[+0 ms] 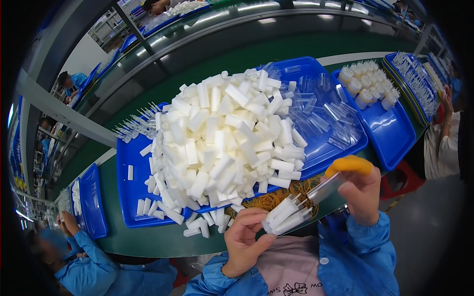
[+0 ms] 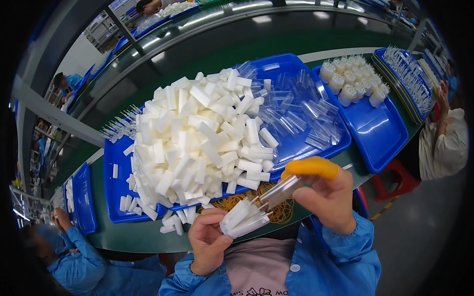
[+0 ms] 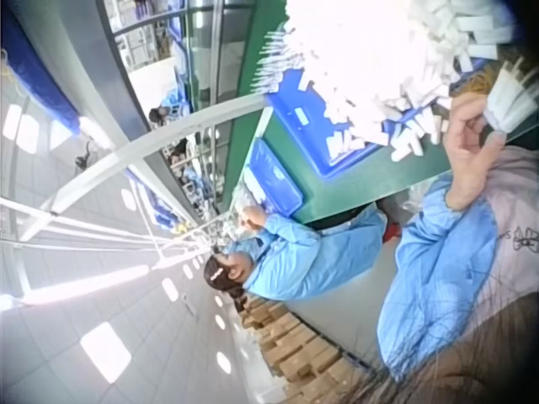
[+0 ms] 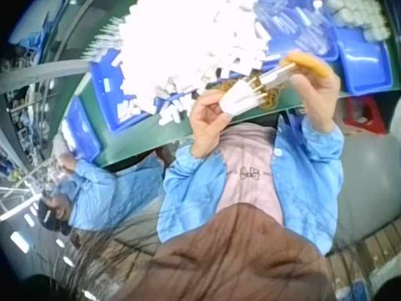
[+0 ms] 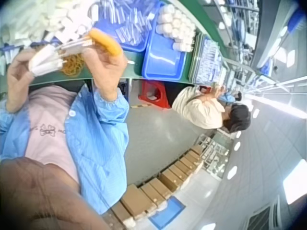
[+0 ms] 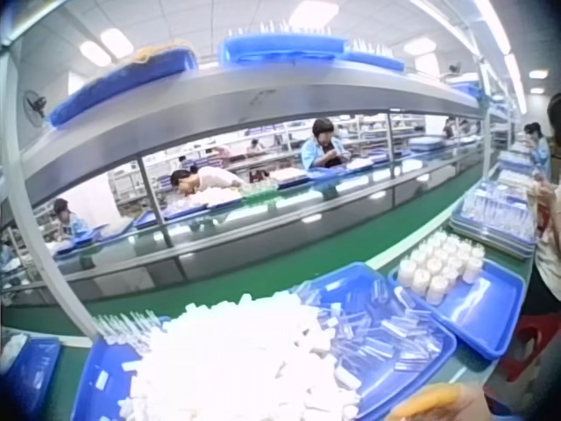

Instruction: The person assembles cotton swabs by inserting white cotton pieces into clear plastic tubes. They then bundle the assembled swabs with rubber bands and place them into a blue tray. The process is repeated continuously throughout the video.

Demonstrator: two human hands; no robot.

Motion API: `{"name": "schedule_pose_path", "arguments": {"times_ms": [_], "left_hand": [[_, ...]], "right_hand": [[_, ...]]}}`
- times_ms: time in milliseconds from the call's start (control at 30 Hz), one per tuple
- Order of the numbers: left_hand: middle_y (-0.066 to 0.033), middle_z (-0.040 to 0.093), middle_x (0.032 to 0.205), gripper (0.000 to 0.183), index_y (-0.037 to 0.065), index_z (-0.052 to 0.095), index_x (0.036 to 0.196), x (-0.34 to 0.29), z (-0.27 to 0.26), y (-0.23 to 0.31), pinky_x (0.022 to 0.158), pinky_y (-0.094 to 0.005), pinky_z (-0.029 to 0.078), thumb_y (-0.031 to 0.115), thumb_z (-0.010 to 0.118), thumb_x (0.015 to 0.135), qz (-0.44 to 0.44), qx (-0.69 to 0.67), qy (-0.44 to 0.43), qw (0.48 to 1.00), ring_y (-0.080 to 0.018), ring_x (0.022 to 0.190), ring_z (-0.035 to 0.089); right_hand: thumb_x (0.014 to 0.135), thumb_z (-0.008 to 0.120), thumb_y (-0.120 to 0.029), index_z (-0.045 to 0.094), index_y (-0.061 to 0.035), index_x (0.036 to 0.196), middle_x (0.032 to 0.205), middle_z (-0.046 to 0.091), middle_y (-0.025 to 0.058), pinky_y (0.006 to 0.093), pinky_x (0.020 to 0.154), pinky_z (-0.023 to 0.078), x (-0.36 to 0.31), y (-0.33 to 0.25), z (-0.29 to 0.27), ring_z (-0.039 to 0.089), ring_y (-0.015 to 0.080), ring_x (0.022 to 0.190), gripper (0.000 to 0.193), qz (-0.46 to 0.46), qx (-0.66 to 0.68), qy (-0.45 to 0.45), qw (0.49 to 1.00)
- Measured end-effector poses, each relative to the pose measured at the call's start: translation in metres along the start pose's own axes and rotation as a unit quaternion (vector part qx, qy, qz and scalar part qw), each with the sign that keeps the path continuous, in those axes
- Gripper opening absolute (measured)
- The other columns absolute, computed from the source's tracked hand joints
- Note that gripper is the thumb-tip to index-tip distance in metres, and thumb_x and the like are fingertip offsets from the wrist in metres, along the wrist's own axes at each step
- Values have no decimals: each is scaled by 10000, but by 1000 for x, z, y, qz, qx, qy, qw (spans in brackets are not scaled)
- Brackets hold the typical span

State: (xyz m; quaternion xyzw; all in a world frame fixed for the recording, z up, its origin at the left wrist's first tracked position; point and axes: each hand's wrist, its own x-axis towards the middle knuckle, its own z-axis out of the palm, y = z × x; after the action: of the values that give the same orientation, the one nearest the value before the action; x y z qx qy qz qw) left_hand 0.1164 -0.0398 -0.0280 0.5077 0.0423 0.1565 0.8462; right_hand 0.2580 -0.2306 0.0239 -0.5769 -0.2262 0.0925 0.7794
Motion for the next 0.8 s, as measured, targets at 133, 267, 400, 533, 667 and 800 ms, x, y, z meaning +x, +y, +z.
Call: {"name": "schedule_pose_path", "arguments": {"times_ms": [133, 267, 400, 533, 667, 800], "left_hand": [[-159, 486, 1172, 431, -41, 560, 1103, 0, 4, 4, 940, -341, 437, -69, 721, 704, 38, 61, -14, 997, -217, 1063, 534], [-162, 504, 1141, 406, -36, 590, 1060, -1, 5, 7, 908, -331, 445, -56, 744, 685, 46, 101, -9, 994, -217, 1036, 542], [-154, 504, 1116, 435, -32, 586, 1078, -1, 6, 8, 880, -326, 445, -26, 752, 676, 56, 141, -15, 988, -213, 1002, 536], [-142, 482, 1102, 517, -20, 568, 1150, 2, 8, 16, 838, -319, 435, 24, 754, 670, 54, 269, -51, 960, -202, 963, 514], [-135, 472, 1093, 541, -4, 584, 1180, 8, 12, 24, 809, -308, 431, 37, 759, 670, 84, 322, -107, 937, -197, 948, 507], [-127, 447, 1095, 496, 4, 615, 1145, 9, 12, 25, 825, -310, 444, 10, 751, 668, 84, 316, -130, 936, -207, 965, 510]], "right_hand": [[769, 635, 27, 555, 79, 1121, 1047, 613, 173, 335, 873, 484, -12, 5, 9, 616, 210, 951, 364, 2, 51, -5, 999], [771, 629, 45, 537, 78, 1145, 1057, 611, 174, 339, 876, 485, -16, 8, 11, 615, 213, 965, 386, 29, 66, -13, 997], [776, 626, 48, 539, 75, 1143, 1062, 610, 173, 342, 876, 489, -18, 12, 16, 621, 221, 963, 378, 22, 65, -15, 998], [771, 610, -2, 555, 70, 1099, 1020, 610, 167, 371, 836, 510, -18, 8, 21, 628, 240, 929, 340, 24, -2, -1, 1000], [786, 610, 49, 549, 87, 1108, 1042, 605, 188, 360, 844, 514, -20, 10, 18, 638, 259, 932, 330, -9, 15, -10, 1000], [789, 607, 46, 552, 90, 1099, 1044, 605, 197, 360, 839, 517, -23, 10, 18, 642, 266, 917, 317, -7, 36, 3, 999]]}}
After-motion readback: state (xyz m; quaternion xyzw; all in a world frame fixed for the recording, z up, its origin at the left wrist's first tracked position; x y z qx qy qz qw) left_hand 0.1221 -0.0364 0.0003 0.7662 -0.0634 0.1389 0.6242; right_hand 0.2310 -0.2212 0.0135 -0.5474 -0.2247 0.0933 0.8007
